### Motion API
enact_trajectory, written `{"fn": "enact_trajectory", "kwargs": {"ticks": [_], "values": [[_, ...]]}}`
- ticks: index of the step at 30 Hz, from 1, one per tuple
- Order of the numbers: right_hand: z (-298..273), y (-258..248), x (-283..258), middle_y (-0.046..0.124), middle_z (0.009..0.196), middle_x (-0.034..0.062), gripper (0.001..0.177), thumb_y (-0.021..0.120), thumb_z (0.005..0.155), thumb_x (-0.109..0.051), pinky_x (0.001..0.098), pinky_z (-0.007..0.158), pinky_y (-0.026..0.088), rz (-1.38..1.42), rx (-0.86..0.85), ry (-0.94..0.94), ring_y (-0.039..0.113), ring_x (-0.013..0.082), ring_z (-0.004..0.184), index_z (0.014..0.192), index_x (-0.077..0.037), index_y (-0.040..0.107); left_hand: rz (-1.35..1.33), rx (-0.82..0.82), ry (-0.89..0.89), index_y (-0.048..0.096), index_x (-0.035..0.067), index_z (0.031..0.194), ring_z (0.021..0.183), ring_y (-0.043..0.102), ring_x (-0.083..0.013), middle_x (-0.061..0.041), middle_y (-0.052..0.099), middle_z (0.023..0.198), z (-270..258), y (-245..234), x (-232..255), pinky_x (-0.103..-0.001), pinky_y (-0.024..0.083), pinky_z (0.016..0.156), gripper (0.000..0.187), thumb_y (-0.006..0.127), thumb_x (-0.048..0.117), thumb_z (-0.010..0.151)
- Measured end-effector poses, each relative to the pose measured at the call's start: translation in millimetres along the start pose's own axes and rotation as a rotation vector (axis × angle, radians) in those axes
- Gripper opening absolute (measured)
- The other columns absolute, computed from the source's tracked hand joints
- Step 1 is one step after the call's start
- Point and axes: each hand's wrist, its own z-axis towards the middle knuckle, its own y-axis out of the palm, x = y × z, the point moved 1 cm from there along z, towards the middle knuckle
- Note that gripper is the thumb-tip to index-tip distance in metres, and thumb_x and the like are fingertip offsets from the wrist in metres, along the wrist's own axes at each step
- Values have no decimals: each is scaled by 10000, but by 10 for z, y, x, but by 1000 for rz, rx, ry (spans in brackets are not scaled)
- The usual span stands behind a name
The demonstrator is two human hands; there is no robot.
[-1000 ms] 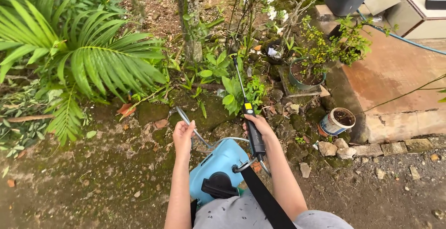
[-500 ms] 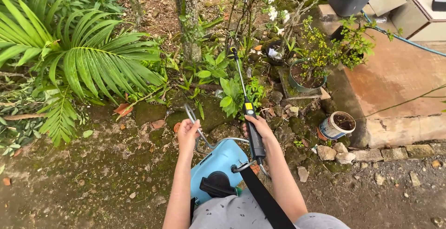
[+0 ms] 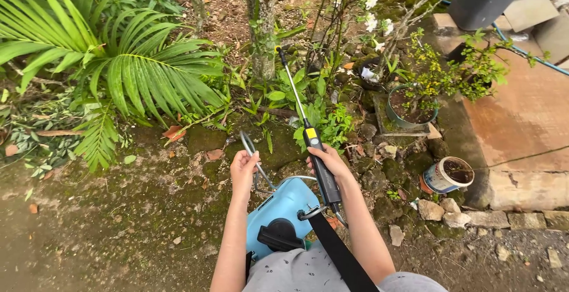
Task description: The person uses a backpack sprayer to apply liquid to various plants in a garden area. They move along a path, spraying potted plants, ground cover, and small trees while walking forward.
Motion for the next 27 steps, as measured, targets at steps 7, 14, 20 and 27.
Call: {"fn": "enact_trajectory", "kwargs": {"ticks": [7, 14, 20, 27], "values": [[131, -131, 34, 701, 806, 216, 509, 784, 890, -193, 392, 576, 662, 58, 51, -12, 733, 234, 664, 1224, 93, 528, -12, 32, 6, 621, 93, 1028, 853, 649, -145, -69, 685, 912, 58, -110, -79, -320, 534, 812, 213, 736, 262, 968], [238, -520, 185, 693, 833, 193, 484, 785, 907, -252, 384, 597, 665, 196, 262, -88, 731, 226, 699, 1183, 36, 511, -31, 17, 4, 617, 110, 1012, 831, 635, -116, -41, 672, 886, 22, -71, -7, -281, 512, 790, 199, 739, 256, 955], [-12, -627, 96, 692, 809, 217, 459, 801, 906, -214, 407, 578, 665, 225, 337, -150, 736, 250, 677, 1163, 47, 523, -13, -50, 7, 631, 109, 1003, 817, 652, -115, -45, 687, 871, 122, 21, -135, -284, 523, 778, 207, 754, 266, 950], [-274, -616, 219, 698, 816, 256, 519, 807, 893, -177, 420, 554, 655, 188, 340, -159, 743, 273, 668, 1251, 73, 526, -15, -127, 2, 619, 114, 1018, 826, 652, -92, -28, 680, 882, 26, 60, -109, -242, 522, 773, 209, 752, 258, 947]]}}
